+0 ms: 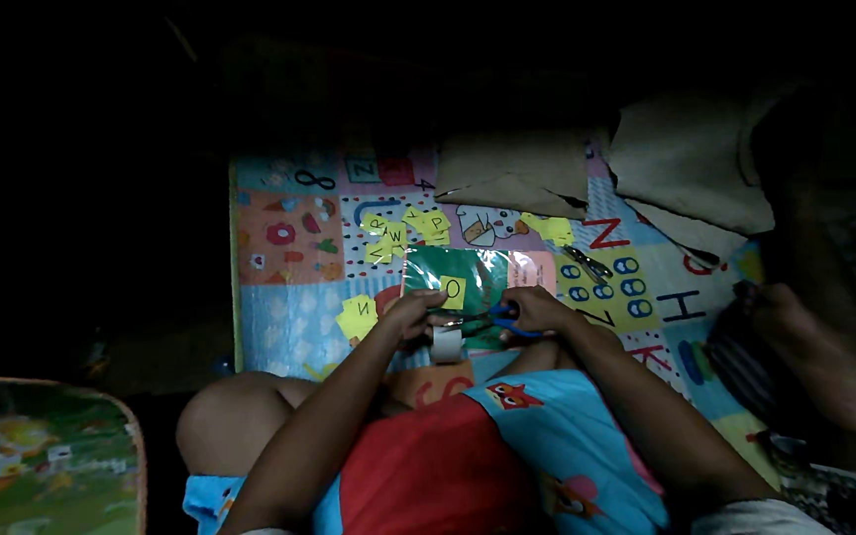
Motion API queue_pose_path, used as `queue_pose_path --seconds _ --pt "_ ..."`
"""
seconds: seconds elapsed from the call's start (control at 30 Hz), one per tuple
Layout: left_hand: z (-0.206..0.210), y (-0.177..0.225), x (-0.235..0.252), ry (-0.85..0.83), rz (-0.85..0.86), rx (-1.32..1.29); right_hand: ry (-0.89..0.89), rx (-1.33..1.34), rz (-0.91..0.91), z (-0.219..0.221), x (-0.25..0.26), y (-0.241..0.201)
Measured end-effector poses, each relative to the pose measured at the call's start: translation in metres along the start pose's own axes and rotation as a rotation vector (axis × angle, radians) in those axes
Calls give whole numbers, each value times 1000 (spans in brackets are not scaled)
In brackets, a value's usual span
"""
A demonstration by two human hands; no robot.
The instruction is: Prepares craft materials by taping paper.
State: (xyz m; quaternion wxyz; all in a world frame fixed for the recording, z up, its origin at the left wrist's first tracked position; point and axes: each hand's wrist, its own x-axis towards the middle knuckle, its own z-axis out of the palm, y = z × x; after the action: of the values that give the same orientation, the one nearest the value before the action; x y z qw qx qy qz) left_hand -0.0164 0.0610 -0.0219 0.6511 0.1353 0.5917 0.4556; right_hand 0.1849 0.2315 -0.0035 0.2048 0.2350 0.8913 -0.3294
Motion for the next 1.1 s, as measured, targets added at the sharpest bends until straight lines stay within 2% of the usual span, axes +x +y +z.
queue_pose_path --seconds 0.23,1.1 --pt "1 1 0 -6 -10 -2 -9 4 50 -2 0 4" --pt "5 3 -4 -32 1 30 25 -103 -52 2 3 1"
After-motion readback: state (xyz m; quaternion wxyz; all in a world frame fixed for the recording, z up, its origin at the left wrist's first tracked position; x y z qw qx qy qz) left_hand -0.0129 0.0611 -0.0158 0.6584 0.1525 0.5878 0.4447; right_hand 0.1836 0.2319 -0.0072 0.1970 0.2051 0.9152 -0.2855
